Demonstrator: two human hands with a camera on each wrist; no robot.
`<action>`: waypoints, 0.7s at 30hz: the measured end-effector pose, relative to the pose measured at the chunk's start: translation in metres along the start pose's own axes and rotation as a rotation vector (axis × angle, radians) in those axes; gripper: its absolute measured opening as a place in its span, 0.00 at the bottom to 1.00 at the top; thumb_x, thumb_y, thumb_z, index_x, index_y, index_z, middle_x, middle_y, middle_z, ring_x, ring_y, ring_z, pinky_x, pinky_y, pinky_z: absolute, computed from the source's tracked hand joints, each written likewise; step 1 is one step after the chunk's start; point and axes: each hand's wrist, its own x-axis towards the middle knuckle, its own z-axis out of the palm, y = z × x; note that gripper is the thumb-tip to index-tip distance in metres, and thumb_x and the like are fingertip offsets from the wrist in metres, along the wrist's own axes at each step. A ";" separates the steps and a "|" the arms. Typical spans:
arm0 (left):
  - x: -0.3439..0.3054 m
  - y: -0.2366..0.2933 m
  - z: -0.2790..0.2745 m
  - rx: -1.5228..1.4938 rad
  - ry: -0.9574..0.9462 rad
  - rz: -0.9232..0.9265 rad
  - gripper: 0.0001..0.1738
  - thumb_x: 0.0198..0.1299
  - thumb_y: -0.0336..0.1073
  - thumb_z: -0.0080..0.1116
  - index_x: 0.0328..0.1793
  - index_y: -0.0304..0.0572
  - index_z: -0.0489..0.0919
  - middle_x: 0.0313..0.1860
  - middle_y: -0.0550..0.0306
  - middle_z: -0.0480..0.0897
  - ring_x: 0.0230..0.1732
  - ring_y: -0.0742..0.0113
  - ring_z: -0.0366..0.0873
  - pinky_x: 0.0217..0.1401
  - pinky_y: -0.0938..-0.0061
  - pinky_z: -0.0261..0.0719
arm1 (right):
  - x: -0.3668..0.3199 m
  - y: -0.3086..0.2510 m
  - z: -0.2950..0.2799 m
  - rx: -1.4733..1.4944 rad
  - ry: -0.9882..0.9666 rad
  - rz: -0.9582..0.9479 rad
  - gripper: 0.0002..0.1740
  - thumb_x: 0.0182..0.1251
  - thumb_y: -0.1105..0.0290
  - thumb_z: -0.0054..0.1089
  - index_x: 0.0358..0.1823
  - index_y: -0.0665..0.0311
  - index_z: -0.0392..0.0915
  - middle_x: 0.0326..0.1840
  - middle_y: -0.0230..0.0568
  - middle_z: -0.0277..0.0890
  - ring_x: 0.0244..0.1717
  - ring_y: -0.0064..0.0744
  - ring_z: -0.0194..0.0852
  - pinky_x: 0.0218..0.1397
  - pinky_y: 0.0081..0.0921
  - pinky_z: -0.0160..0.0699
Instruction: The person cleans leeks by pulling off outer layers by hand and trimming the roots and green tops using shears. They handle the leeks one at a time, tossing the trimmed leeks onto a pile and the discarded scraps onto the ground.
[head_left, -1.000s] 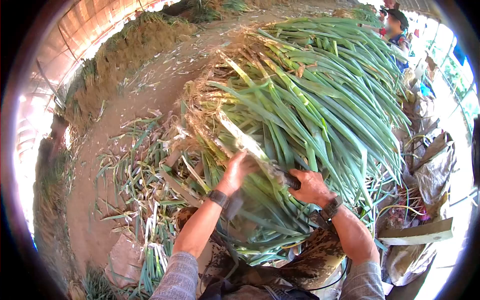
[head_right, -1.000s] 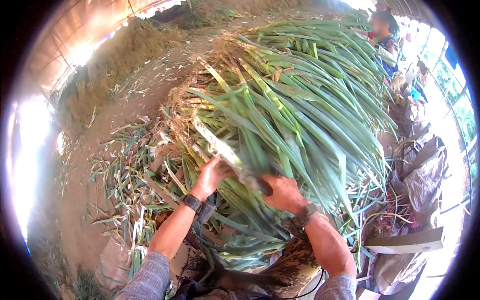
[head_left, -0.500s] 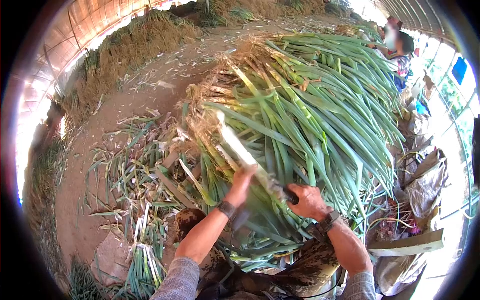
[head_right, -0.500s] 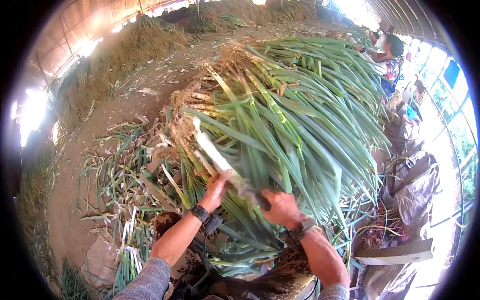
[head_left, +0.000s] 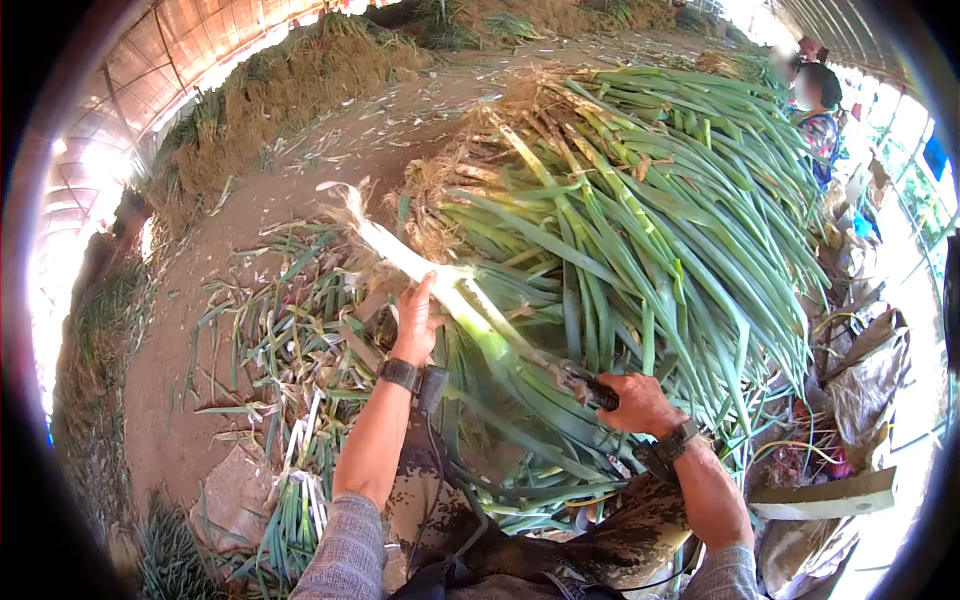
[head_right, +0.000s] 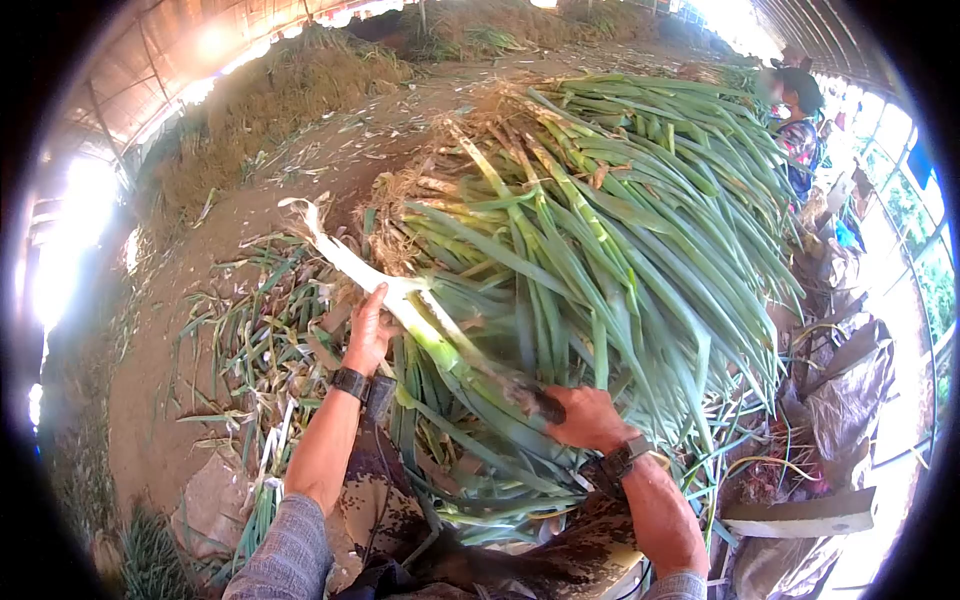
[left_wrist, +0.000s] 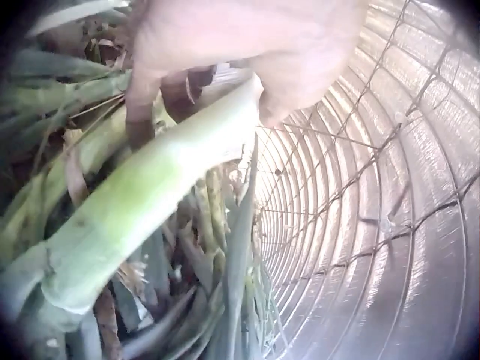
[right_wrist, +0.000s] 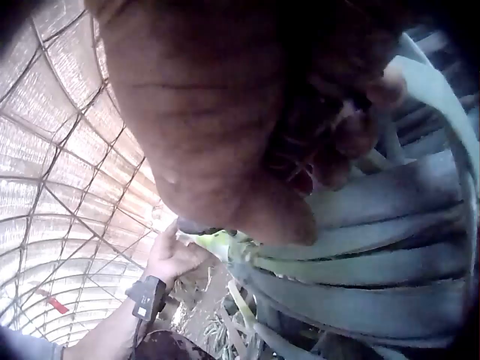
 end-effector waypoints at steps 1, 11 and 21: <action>-0.002 0.001 -0.005 0.018 -0.008 0.003 0.22 0.65 0.45 0.66 0.60 0.44 0.78 0.54 0.55 0.82 0.55 0.58 0.81 0.55 0.45 0.82 | 0.002 -0.002 0.001 0.001 -0.002 -0.005 0.26 0.51 0.61 0.65 0.54 0.57 0.81 0.34 0.53 0.84 0.38 0.57 0.83 0.45 0.47 0.83; 0.010 -0.029 -0.012 -0.236 -0.102 -0.084 0.26 0.68 0.56 0.62 0.62 0.48 0.76 0.59 0.62 0.80 0.60 0.66 0.77 0.64 0.54 0.75 | 0.021 -0.014 0.009 0.079 0.032 -0.047 0.26 0.51 0.61 0.65 0.55 0.54 0.81 0.39 0.52 0.84 0.42 0.56 0.83 0.48 0.46 0.83; 0.036 -0.052 -0.040 -0.077 -0.004 -0.120 0.16 0.67 0.53 0.63 0.44 0.50 0.81 0.27 0.69 0.72 0.27 0.75 0.67 0.33 0.72 0.68 | 0.006 0.008 -0.001 0.152 -0.051 0.022 0.32 0.48 0.55 0.68 0.58 0.55 0.81 0.45 0.52 0.84 0.46 0.55 0.83 0.54 0.44 0.81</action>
